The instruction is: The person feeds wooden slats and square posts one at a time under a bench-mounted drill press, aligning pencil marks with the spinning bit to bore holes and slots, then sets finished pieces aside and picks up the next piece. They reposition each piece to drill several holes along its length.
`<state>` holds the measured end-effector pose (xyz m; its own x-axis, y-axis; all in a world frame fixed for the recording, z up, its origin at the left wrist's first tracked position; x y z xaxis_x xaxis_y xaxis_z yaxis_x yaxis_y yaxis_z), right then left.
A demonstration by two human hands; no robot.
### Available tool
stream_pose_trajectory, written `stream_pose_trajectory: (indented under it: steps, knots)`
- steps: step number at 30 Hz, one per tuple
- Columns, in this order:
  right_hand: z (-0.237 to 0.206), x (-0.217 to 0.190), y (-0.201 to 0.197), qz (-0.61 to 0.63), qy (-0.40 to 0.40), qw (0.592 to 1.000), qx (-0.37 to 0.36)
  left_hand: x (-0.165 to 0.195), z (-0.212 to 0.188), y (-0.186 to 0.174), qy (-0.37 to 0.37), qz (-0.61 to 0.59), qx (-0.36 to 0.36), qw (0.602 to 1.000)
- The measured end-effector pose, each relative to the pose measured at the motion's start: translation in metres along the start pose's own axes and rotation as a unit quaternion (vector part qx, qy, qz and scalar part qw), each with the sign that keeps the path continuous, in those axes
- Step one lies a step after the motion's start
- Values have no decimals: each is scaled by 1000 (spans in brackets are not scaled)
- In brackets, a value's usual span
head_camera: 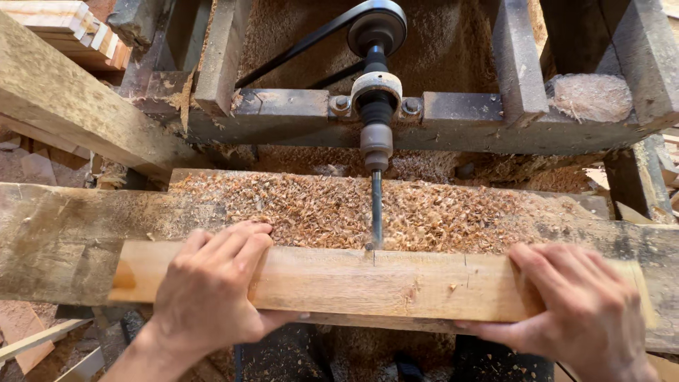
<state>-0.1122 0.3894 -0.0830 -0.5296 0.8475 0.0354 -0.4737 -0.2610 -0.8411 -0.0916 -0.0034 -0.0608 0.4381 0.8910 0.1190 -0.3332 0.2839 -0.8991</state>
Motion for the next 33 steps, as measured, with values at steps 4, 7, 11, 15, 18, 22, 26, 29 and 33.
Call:
stream_pose_trajectory:
  steps: [4, 7, 11, 15, 18, 22, 26, 29, 33]
  knots:
    - [-11, -4, -2, -17, 32, 999, -22, -3, 6, -4, 14, -7, 10, 1000]
    - [-15, -5, -5, -11, 48, 998, -27, 3, 4, -10, 2, -16, 11, 1000]
    - [-14, -6, -7, 10, 47, 998, -50, 9, 13, -16, -2, -10, 0, 1000]
    - [-10, -5, -9, 25, 67, 997, -42, 14, 16, -19, 2, -11, 13, 1000]
    - [-6, -5, -10, 15, 63, 997, -40, 18, 10, -21, -1, -6, 39, 999]
    - [-2, -10, -16, 22, 20, 999, -13, 26, 5, -29, -10, -9, 31, 999]
    - [-3, -20, -28, 21, 52, 998, 0, 35, 15, -46, -18, -10, 15, 1000]
    - [4, -13, -23, 33, 113, 992, -51, 39, 22, -53, 6, 13, 58, 998]
    - [-5, -19, -27, 8, 72, 997, -24, 32, 6, -42, -17, 25, -8, 1000]
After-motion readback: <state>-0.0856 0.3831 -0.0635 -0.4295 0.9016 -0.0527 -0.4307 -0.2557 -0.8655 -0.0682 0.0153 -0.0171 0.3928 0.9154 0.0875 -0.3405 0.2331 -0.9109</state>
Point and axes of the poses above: each hand's wrist, its own z-axis towards the middle knuckle, its own y-axis out of the palm, x = y × z, the point moved 3 cm from there along z, towards the middle knuckle, and after that the axes turned 13 degrees about x, right-handed, at the moved point
